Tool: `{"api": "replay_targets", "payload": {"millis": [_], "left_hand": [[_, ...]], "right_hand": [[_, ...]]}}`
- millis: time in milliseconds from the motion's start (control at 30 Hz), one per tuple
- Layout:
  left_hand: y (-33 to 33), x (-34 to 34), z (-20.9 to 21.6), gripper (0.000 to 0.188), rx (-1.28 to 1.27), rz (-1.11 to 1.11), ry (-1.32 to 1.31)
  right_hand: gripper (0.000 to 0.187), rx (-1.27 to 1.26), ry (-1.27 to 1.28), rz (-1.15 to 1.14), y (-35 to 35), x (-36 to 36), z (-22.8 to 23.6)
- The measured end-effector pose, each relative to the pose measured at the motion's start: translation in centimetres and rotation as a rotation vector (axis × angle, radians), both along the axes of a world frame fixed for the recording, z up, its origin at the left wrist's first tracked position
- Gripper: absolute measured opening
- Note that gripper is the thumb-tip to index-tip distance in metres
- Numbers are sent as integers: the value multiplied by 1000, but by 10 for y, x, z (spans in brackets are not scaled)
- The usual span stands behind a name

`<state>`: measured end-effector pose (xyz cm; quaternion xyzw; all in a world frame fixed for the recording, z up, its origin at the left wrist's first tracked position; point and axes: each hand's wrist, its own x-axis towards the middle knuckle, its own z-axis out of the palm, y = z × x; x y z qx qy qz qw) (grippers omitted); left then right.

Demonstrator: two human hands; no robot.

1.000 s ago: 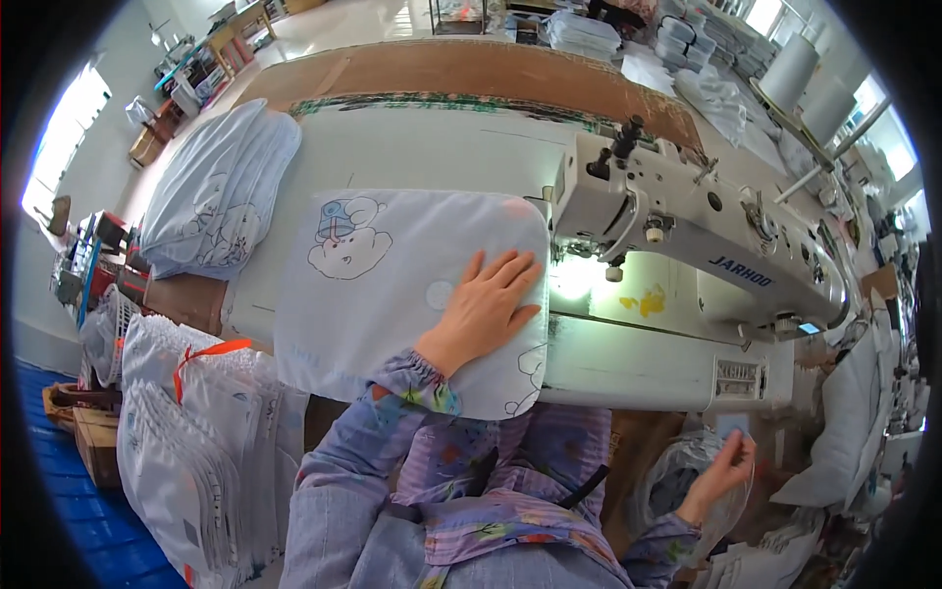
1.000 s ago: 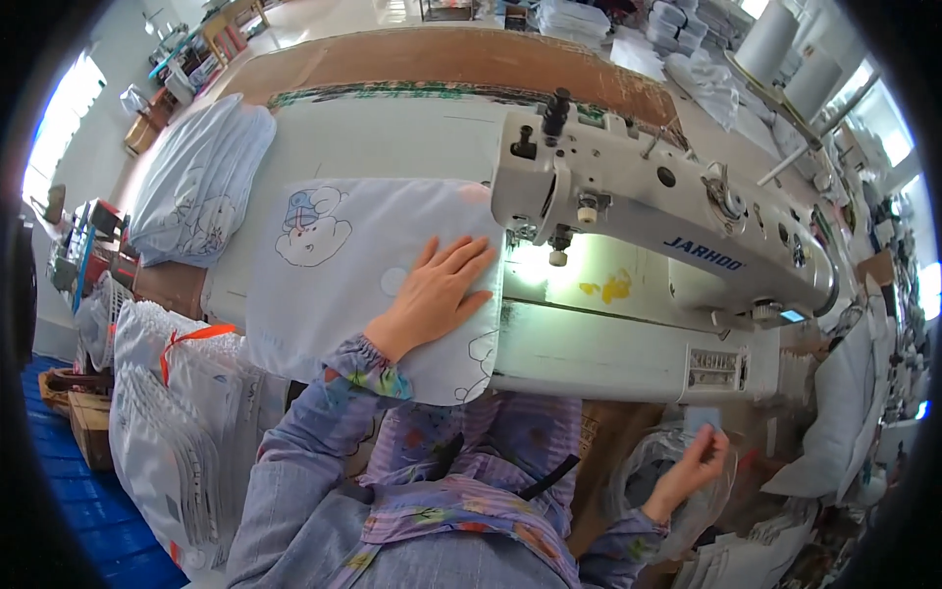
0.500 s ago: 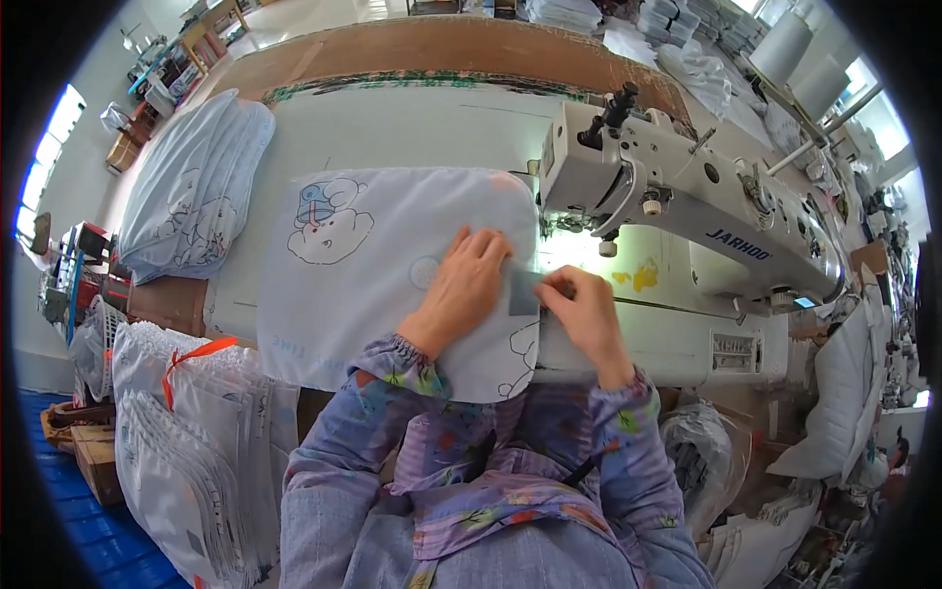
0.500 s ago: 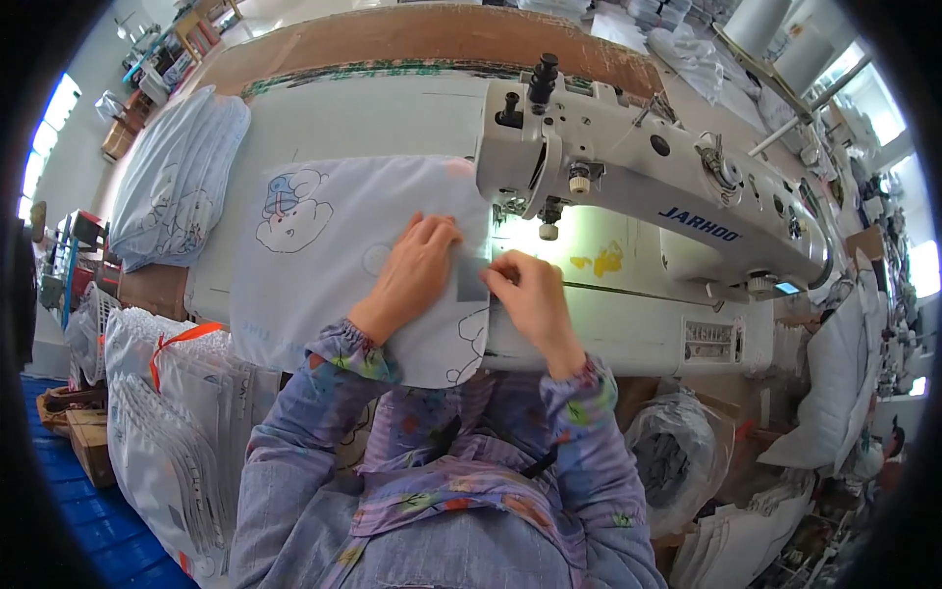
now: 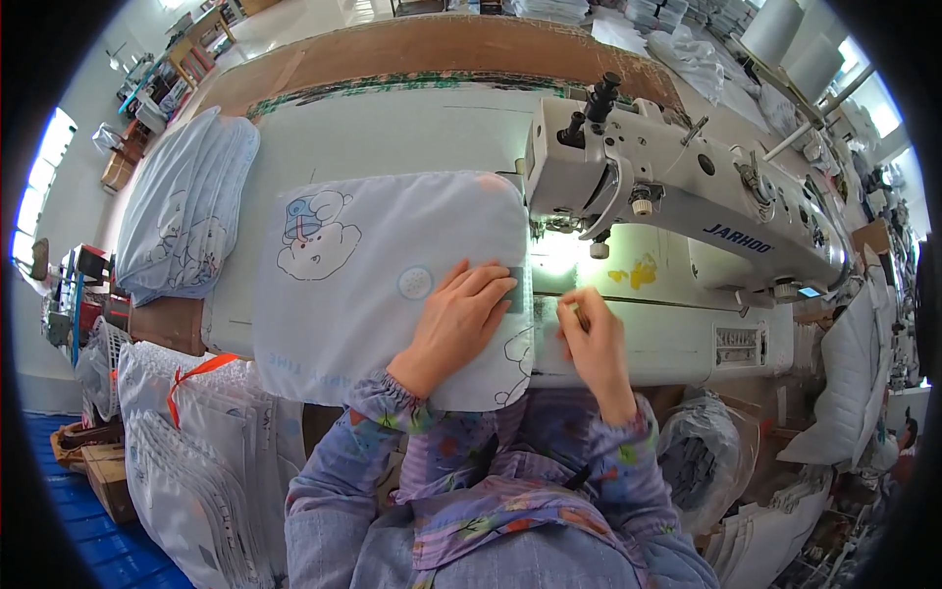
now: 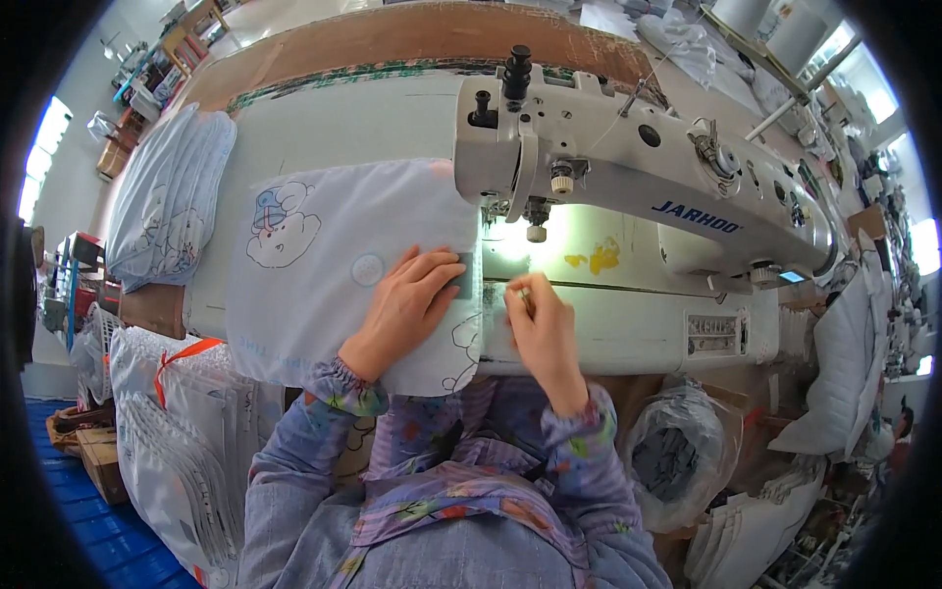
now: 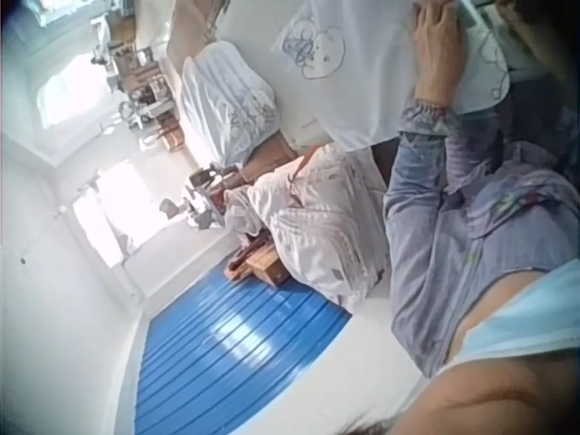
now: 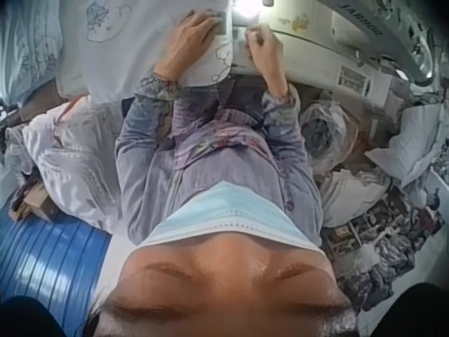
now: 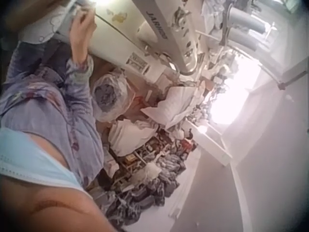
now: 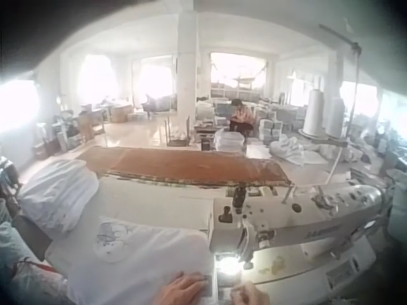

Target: Use an industrial sewing machine to stitch the edges of white fabric bags or pillowcases featuring a printed cartoon character.

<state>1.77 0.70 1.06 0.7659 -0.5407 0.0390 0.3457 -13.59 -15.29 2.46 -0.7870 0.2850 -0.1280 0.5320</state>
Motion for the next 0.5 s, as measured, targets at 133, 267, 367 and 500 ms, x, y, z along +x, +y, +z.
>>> {"api": "replay_targets", "payload": {"millis": [133, 267, 367, 500], "left_hand": [[-1, 0, 5, 27, 32, -16, 11], [-2, 0, 5, 27, 32, -14, 8], [-1, -1, 4, 27, 42, -10, 28], [-5, -2, 4, 26, 44, -6, -12]], "right_hand": [[24, 287, 52, 37, 38, -53, 4], [36, 318, 30, 74, 63, -57, 9], [43, 349, -14, 68, 67, -47, 9], [44, 173, -73, 96, 62, -36, -4]]}}
